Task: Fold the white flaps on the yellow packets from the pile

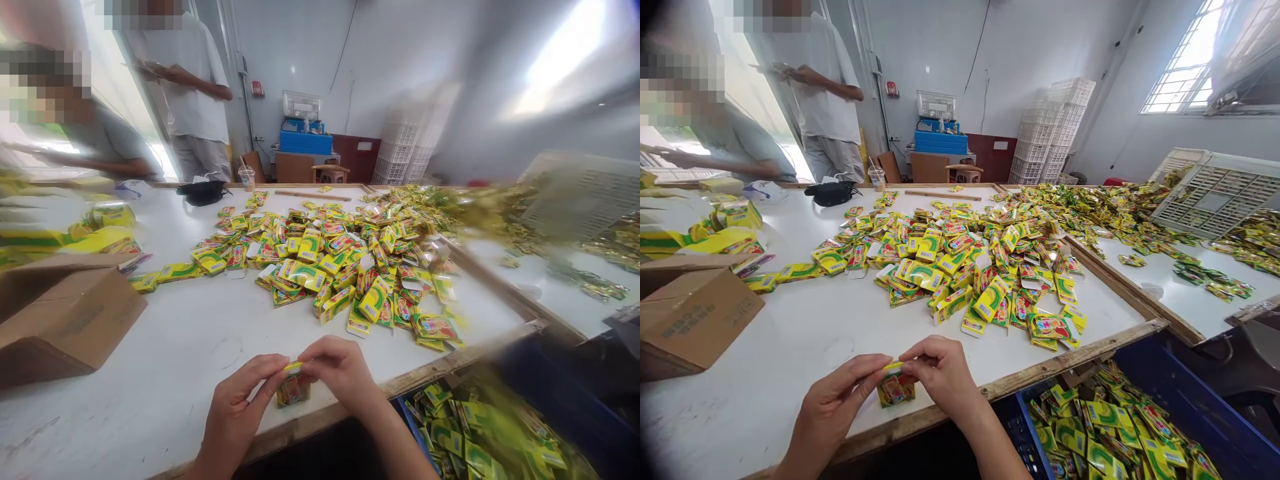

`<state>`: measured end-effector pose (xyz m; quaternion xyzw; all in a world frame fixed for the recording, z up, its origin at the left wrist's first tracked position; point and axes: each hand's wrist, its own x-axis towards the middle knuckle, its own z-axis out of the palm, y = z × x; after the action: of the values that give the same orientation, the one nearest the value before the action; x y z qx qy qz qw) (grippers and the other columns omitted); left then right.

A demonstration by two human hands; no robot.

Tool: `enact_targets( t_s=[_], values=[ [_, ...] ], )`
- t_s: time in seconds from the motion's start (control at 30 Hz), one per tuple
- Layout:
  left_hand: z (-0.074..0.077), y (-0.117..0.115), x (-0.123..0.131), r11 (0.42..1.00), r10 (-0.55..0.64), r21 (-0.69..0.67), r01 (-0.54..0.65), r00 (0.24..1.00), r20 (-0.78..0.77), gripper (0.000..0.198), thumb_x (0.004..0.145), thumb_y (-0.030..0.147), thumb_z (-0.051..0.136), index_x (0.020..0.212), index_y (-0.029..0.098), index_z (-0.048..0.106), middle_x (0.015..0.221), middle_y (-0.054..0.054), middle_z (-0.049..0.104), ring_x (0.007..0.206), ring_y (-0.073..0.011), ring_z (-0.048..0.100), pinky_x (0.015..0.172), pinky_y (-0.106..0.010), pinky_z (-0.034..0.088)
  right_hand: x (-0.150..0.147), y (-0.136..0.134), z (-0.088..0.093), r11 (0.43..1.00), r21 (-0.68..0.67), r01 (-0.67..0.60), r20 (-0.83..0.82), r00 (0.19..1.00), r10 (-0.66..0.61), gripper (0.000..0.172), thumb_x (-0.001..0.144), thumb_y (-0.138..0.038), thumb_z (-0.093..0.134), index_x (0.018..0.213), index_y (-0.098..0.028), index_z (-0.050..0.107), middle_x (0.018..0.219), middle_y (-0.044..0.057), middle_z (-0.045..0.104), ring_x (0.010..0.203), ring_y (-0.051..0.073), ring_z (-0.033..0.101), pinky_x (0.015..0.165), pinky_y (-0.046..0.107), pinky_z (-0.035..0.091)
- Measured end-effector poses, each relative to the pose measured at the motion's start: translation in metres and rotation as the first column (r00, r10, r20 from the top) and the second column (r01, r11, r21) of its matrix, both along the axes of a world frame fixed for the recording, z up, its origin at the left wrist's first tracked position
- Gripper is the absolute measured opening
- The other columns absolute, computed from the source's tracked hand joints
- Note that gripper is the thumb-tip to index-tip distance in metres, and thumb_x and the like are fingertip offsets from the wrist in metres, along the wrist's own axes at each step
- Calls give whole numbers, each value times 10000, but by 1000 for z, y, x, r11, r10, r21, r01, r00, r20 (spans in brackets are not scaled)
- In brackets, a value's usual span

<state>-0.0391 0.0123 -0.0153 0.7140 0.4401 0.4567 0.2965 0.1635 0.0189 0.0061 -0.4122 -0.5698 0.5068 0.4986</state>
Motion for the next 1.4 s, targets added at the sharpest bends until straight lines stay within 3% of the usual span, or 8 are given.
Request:
enact_targets(
  t_s=[0.3, 0.7, 0.93, 1.07, 1.13, 1.23, 1.3, 1.4],
  values=[
    [-1, -18, -9, 976, -87, 186, 115, 984, -153, 455, 852, 83, 638, 1239, 322, 634, 1101, -23, 713, 976, -202, 679, 854, -288, 564, 0, -20, -17, 854, 520, -3, 287, 942, -172, 299, 900, -168, 628, 1162, -303, 676, 1063, 70, 674, 966, 213, 614, 835, 360, 520],
    [-17, -21, -8, 913, -165, 335, 233, 962, -219, 524, 855, 7, 606, 1301, 281, 574, 1229, -60, 650, 1105, -208, 633, 909, -310, 559, 12, -36, -21, 673, 723, -153, 448, 846, -288, 556, 889, -19, 501, 1405, -223, 459, 1189, 132, 622, 1071, 253, 573, 897, 432, 534],
    [-33, -29, -8, 971, 22, 236, 38, 969, -247, 468, 863, 136, 652, 1297, 283, 557, 1208, -20, 696, 1072, -191, 677, 943, -280, 553, 0, -40, -36, 800, 600, -1, 296, 929, -221, 367, 908, -89, 561, 1227, -259, 628, 1181, 94, 628, 1055, 205, 607, 895, 349, 537],
    [-20, -26, -6, 961, -15, 264, 78, 972, -233, 370, 879, 141, 622, 1213, 299, 619, 1206, 6, 700, 1071, -185, 676, 952, -278, 543, -9, -30, -32, 852, 513, 104, 148, 967, -207, 233, 910, -156, 602, 1066, -281, 721, 1057, 62, 676, 921, 171, 665, 805, 291, 559],
    [-7, -12, 7, 966, -9, 250, 69, 972, -234, 293, 905, 170, 586, 1167, 288, 644, 1174, -2, 709, 1067, -186, 668, 949, -288, 533, 11, -31, -19, 863, 476, 169, 116, 961, -252, 183, 901, -187, 617, 987, -284, 747, 990, 51, 697, 880, 177, 679, 779, 293, 564],
    [12, 30, 44, 961, 99, 278, -4, 939, -328, 214, 926, 238, 551, 1108, 225, 665, 1119, -53, 711, 1080, -208, 633, 961, -330, 499, 91, -57, 1, 845, 400, 355, 229, 854, -467, 144, 883, -270, 628, 955, -296, 749, 1014, 67, 709, 943, 240, 677, 838, 373, 551],
    [18, 64, 75, 952, 155, 306, -17, 889, -431, 298, 851, 260, 651, 1142, 193, 652, 1148, -88, 688, 1132, -255, 582, 1003, -395, 451, 166, -88, 7, 759, 377, 531, 395, 649, -650, 168, 846, -364, 631, 957, -318, 748, 1042, 88, 713, 941, 295, 683, 841, 441, 543],
    [20, 105, 113, 959, 168, 281, -28, 855, -490, 381, 705, 166, 741, 1083, 164, 685, 1136, -141, 664, 1127, -355, 544, 953, -512, 424, 263, -131, 5, 640, 385, 665, 626, 321, -711, 218, 738, -469, 639, 878, -359, 763, 905, 103, 748, 698, 335, 708, 567, 453, 554]
  ],
)
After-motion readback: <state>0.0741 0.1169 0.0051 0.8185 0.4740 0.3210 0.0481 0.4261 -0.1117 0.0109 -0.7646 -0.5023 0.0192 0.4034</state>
